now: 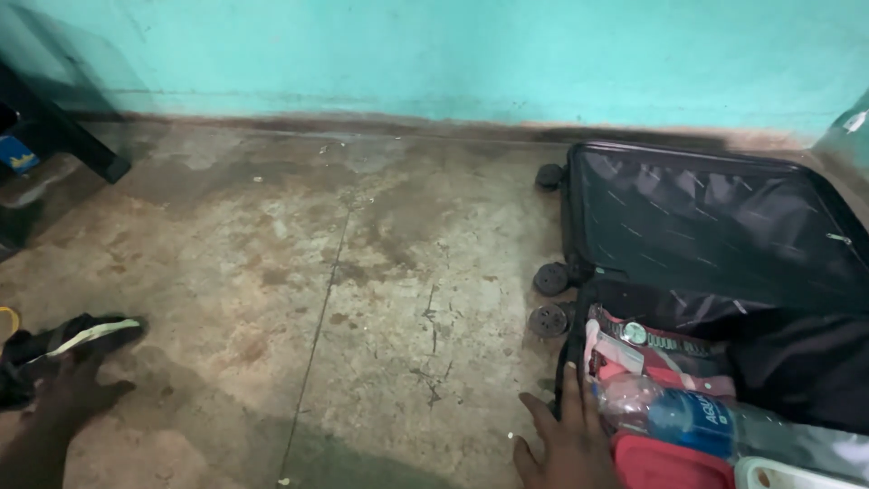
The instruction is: Packing a suitcase with clothes, bottles, and food containers on the floor.
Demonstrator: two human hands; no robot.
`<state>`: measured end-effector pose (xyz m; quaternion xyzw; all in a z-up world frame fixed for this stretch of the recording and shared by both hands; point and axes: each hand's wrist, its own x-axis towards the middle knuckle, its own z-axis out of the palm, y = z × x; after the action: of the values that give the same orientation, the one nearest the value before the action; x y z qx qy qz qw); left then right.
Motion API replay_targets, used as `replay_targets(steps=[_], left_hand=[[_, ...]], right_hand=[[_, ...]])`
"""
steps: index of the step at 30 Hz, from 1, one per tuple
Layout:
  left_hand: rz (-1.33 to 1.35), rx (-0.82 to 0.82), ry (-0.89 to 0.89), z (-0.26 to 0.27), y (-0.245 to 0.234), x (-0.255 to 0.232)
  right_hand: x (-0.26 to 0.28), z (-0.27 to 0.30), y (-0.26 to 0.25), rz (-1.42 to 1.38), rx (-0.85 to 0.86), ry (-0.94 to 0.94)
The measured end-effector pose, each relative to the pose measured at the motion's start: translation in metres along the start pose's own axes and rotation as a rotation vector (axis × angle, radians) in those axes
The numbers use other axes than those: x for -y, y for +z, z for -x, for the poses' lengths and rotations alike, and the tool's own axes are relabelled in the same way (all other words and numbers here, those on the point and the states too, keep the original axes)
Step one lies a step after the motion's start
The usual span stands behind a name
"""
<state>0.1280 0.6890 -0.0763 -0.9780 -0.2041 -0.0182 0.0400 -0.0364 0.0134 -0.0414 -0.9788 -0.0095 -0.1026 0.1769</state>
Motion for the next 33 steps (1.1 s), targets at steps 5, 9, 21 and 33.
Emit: replay_targets(steps=[5,9,21,33], left_hand=[[-0.102,-0.048,-0.051,0.001,-0.002,0.011],[-0.243,-0.087,0.113,-0.012,0.007,0.013],[0.035,-0.163,0.121,-0.001,0.032,-0.063],[1.425,0.543,0.431,0.122,-0.102,-0.342]], right_hand=[[-0.015,-0.001,0.02,0.029,-0.081,-0.055],[-0.036,0.0,0.041,0.053,-0.097,-0.084],[0.0,-0.004,0.01,0.112,-0.018,0.009],[0.018,0.012,-0.018,-0.06,-0.108,-0.04]])
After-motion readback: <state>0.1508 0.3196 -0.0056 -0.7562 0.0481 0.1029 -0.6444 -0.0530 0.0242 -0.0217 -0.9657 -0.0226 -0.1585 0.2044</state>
